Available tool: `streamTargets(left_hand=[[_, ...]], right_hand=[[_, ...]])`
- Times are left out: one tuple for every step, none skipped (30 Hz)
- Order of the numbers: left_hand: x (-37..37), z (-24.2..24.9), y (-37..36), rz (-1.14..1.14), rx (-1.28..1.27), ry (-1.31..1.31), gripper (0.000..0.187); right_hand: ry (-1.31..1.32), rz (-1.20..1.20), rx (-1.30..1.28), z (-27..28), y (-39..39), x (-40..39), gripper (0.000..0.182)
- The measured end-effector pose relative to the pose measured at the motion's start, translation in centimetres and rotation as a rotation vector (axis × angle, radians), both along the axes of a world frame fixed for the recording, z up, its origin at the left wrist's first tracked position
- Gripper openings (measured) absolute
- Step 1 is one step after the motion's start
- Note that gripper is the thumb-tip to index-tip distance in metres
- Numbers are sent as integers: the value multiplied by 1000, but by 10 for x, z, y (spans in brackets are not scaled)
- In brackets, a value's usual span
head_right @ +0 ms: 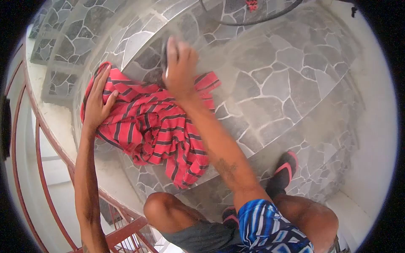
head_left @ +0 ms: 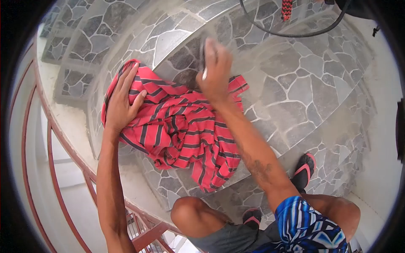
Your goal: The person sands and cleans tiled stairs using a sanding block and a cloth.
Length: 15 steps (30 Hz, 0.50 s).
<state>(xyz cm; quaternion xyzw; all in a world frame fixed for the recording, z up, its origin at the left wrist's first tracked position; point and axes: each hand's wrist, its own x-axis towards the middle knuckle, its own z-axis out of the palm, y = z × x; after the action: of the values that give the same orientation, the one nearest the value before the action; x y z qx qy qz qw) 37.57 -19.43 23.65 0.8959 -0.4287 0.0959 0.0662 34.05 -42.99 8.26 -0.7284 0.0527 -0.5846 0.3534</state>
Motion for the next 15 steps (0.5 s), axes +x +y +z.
streamTargets(left_hand=[[-1,0,0,-5,0,7,68],[-2,0,2,-7,10,7,68],[-1,0,2,-11,8,0,68],[0,0,1,-15,6,-7,68],[-1,-1,0,-11,1,2,68],[-1,-2,-1,-7,-5,4,68],[-1,0,0,1,-3,6,68],[-2,1,3,3,3,2,68],[-2,1,3,3,9,2,68],[-1,0,1,-2,5,1,68],[1,-1,-1,-5,2,-5,68],[2,-2,0,-6,5,-5,68],[1,-1,0,-4,9,-9,68],[1,0,-1,-2,2,-5,68],[0,0,-1,2,2,2,68]], right_hand=[[10,-9,24,2,-3,-1,76],[21,-6,49,-1,4,-2,76],[25,-5,61,-1,12,-1,75],[29,-5,72,-3,15,0,75],[25,-4,49,-6,14,-2,75],[15,-2,25,-8,11,-2,75],[4,3,9,-7,11,-3,75],[35,-12,87,-6,4,0,76],[51,-12,98,-6,10,-1,76],[65,-15,101,-6,14,-2,76],[73,-20,96,-4,16,0,77],[43,-25,51,-4,21,-2,76],[32,-34,31,-5,16,0,75],[20,-42,13,-7,9,3,74],[12,-48,4,-11,5,4,73]])
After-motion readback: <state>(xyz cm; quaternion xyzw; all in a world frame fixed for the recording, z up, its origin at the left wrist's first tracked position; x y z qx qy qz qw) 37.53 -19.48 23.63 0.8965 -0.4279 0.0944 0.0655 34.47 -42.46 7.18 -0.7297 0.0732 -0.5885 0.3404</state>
